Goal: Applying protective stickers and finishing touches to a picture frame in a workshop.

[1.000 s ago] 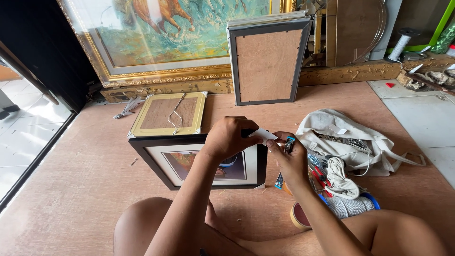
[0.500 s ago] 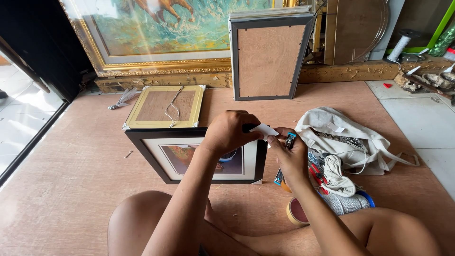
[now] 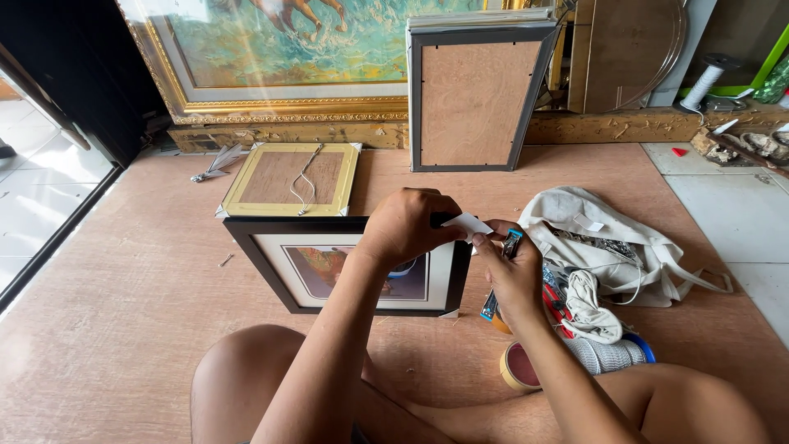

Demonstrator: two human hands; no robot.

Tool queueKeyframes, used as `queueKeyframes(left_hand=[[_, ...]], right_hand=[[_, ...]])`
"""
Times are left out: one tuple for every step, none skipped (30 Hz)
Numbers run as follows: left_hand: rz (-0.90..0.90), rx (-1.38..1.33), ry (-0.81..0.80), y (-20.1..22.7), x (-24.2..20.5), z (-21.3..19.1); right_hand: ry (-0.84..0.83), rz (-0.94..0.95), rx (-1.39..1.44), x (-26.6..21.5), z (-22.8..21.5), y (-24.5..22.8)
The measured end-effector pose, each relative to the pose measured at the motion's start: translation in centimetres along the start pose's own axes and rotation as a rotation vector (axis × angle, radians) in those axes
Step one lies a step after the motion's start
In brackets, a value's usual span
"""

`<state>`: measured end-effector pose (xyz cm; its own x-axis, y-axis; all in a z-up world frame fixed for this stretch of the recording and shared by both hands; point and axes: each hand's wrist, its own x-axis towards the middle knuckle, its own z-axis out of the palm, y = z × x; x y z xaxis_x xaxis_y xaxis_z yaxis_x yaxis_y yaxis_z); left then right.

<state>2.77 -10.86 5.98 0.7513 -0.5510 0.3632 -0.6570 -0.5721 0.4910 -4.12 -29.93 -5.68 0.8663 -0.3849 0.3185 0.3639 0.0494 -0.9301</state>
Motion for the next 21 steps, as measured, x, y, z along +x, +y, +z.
queueKeyframes(left_hand=[[-0.001, 0.0, 0.002, 0.0, 0.0, 0.0], [-0.003, 0.001, 0.003, 0.0, 0.0, -0.1], [-0.004, 0.002, 0.004, 0.0, 0.0, -0.1], [-0.005, 0.003, 0.007, 0.0, 0.0, -0.1], [-0.005, 0.004, 0.01, 0.0, 0.0, -0.1], [-0.006, 0.004, 0.01, -0.1, 0.1, 0.1], [-0.004, 0.002, 0.011, -0.2, 0.1, 0.2], [-0.003, 0.001, 0.011, -0.3, 0.1, 0.3], [-0.005, 0.002, 0.011, -0.3, 0.1, 0.2], [-0.004, 0.003, 0.01, -0.3, 0.1, 0.2], [-0.004, 0.004, 0.009, -0.3, 0.0, 0.2], [-0.004, 0.004, 0.009, -0.3, 0.0, 0.2], [0.003, 0.002, 0.002, -0.4, 0.0, 0.2], [0.012, -0.001, -0.005, -0.4, 0.0, 0.2], [0.012, -0.001, -0.006, 0.2, -0.3, -0.5], [0.031, -0.034, -0.021, 0.9, -0.5, -1.1], [0.05, -0.066, -0.036, 1.5, -0.7, -1.7], [0.053, -0.066, -0.037, 1.1, -0.6, -1.5], [0.068, -0.072, -0.057, 0.6, -0.4, -1.2], [0.082, -0.077, -0.078, 0.2, -0.2, -1.1], [0.084, -0.077, -0.079, 0.5, -0.3, -1.3]], right_hand=[[0.0, 0.001, -0.001, 0.0, 0.0, -0.1], [0.0, 0.002, -0.002, 0.0, 0.1, -0.2], [-0.001, 0.002, -0.001, 0.0, 0.1, -0.2], [-0.001, 0.004, -0.001, -0.1, 0.2, -0.2], [0.0, 0.006, -0.001, -0.1, 0.2, -0.2], [-0.001, 0.007, -0.001, -0.1, 0.2, -0.1], [-0.004, 0.001, 0.002, 0.0, 0.1, -0.1], [-0.008, -0.004, 0.006, 0.0, 0.2, -0.1], [-0.01, -0.002, 0.007, 0.0, 0.2, -0.1], [-0.007, -0.003, 0.012, 0.0, 0.2, -0.1], [-0.004, -0.005, 0.018, 0.0, 0.1, 0.0], [-0.004, -0.004, 0.018, 0.0, 0.1, 0.0], [-0.007, -0.005, 0.017, 0.0, 0.0, 0.1], [-0.01, -0.006, 0.016, 0.0, 0.0, 0.0], [-0.008, -0.005, 0.017, -0.1, 0.2, 0.1], [0.004, -0.011, 0.032, -0.1, 0.3, 0.1], [0.017, -0.017, 0.048, -0.1, 0.4, 0.1], [0.02, -0.019, 0.048, -0.1, 0.3, 0.2], [0.025, -0.033, 0.042, -0.1, 0.2, 0.2], [0.03, -0.046, 0.036, 0.0, 0.2, 0.3], [0.032, -0.047, 0.036, 0.1, 0.1, 0.4]])
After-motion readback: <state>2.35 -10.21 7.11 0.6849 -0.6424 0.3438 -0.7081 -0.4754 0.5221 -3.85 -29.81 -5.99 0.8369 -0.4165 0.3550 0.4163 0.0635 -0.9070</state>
